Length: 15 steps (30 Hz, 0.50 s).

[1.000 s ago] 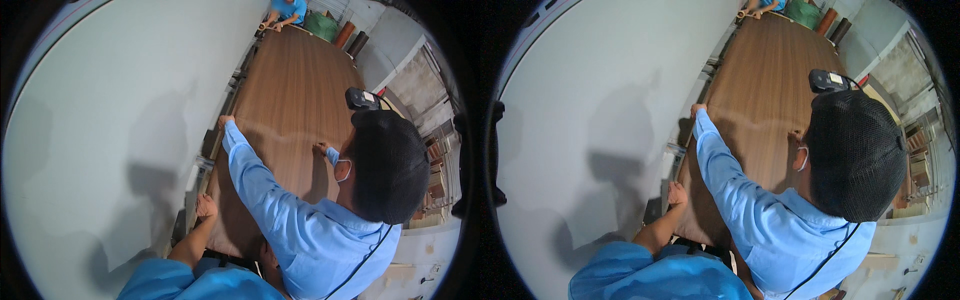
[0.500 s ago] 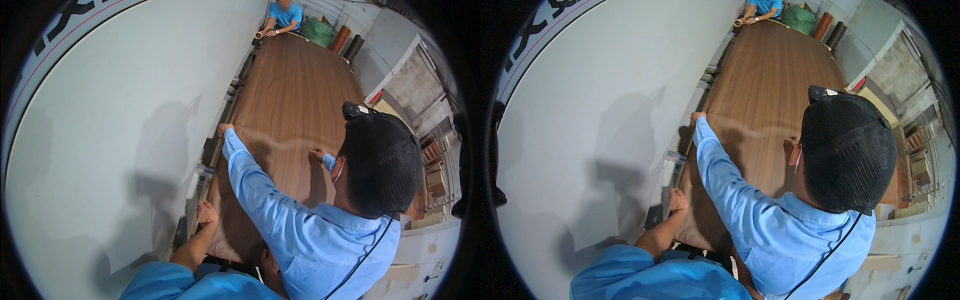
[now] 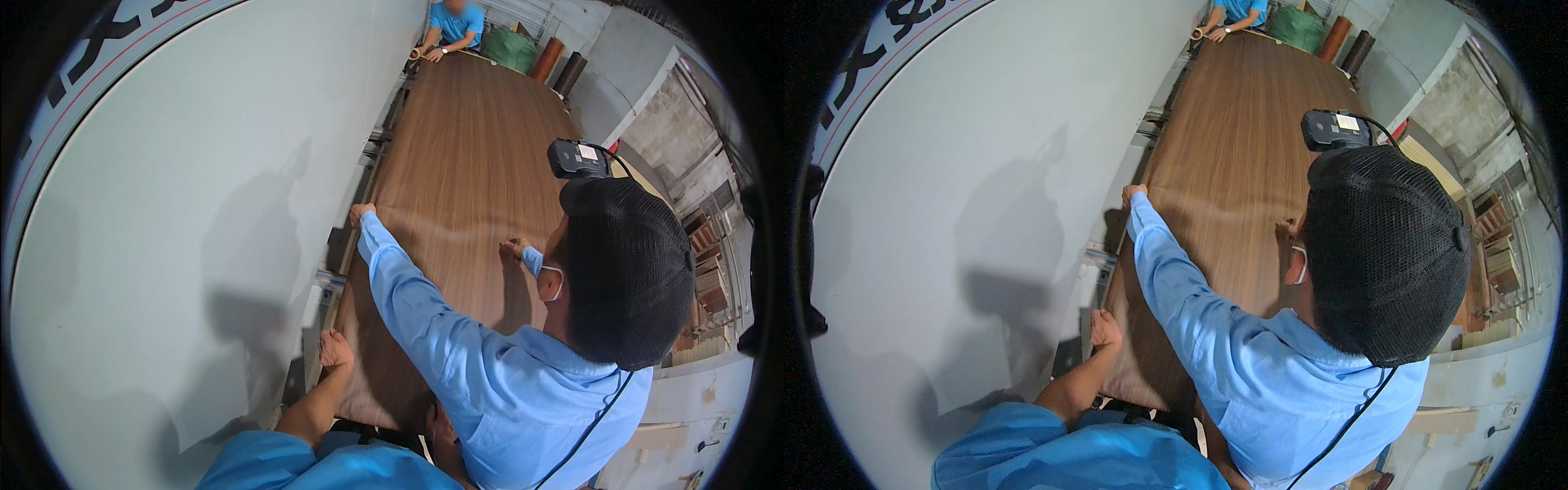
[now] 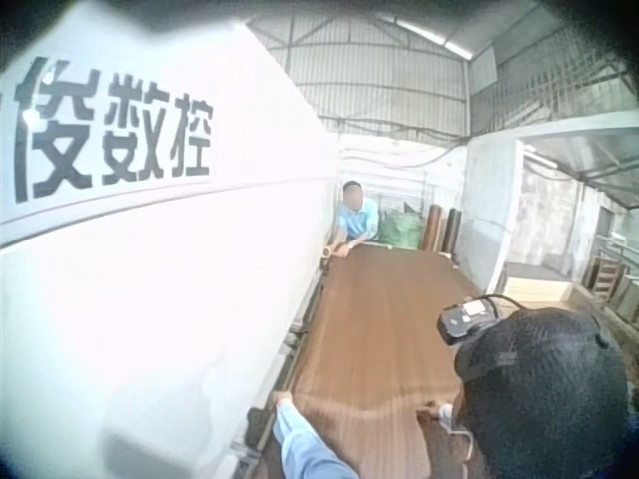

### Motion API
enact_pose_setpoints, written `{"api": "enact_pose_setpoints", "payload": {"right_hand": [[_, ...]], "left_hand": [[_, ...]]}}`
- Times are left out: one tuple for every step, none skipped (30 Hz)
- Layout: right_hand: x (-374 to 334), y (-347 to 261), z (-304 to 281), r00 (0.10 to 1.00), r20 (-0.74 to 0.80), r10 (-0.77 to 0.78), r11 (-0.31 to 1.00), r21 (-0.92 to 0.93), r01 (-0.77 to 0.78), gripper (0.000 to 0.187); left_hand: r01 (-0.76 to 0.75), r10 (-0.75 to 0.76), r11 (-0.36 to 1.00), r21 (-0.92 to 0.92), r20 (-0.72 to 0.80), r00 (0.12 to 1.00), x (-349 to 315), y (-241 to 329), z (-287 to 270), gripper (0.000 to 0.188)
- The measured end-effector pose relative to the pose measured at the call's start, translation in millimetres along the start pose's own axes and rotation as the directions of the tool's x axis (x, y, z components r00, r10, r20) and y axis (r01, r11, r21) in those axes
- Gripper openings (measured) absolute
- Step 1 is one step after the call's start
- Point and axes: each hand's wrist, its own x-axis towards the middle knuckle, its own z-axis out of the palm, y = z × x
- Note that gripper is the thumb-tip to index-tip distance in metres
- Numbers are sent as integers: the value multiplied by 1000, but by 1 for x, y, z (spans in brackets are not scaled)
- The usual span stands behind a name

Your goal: The person assists two coworkers in applying masking tape along the edges of a large wood panel on a vacuum press machine. The person holds the panel steady while the coworkers apply tape, then helps lift and position the panel onto the machine bed before operating the control panel.

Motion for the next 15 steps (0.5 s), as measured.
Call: {"api": "enact_pose_setpoints", "payload": {"right_hand": [[0,0,0,1000,1,-3,1000,1,3,53],[1,0,0,1000,0,0,1000,-1,0,53],[0,1,-1,1000,-1,0,1000,-1,0,53],[1,1,-1,1000,-2,1,1000,-1,-1,53],[0,1,-2,1000,-2,-1,1000,-1,1,53],[0,1,-2,1000,-3,0,1000,0,0,53],[0,2,-2,1000,-1,0,1000,-4,0,53],[-1,2,-2,1000,-3,0,1000,-7,0,53],[-1,3,-2,1000,-1,2,1000,-7,-2,53],[-1,3,-2,1000,-2,4,1000,-8,-4,53],[-2,3,-2,1000,-1,4,1000,-10,-4,53],[-2,3,-2,1000,-1,6,1000,-8,-6,53],[-2,3,-2,1000,-2,6,1000,-10,-6,53],[-2,3,-3,1000,-3,6,1000,-12,-6,53],[-2,3,-3,1000,-4,6,1000,-12,-6,53]], "left_hand": [[-1,1,1000,-5,-1,1000,-1,1,-1,29],[8,-8,1000,-9,8,1000,-1,2,-2,29],[21,-20,1000,-12,15,1000,-2,2,-2,29],[18,-17,1000,-8,15,1000,-3,3,-3,29],[18,-18,1000,-4,11,1000,-3,3,-3,29],[21,-21,1000,-1,9,1000,-4,4,-4,29],[7,-7,1000,-8,-6,1000,-5,4,-4,29],[-5,5,1000,-17,-18,1000,-5,4,-3,28],[-4,4,1000,-22,-17,1000,-6,4,-3,28],[-3,2,1000,-22,-28,1000,-7,3,-3,28],[10,-11,1000,-20,-26,1000,-6,3,-3,28],[22,-23,1000,-18,-24,999,-6,4,-3,27],[18,-19,1000,-18,-16,1000,-5,3,-5,27],[14,-14,1000,-17,-7,1000,-5,3,-6,27],[15,-15,1000,-16,-5,1000,-5,3,-6,27]]}}
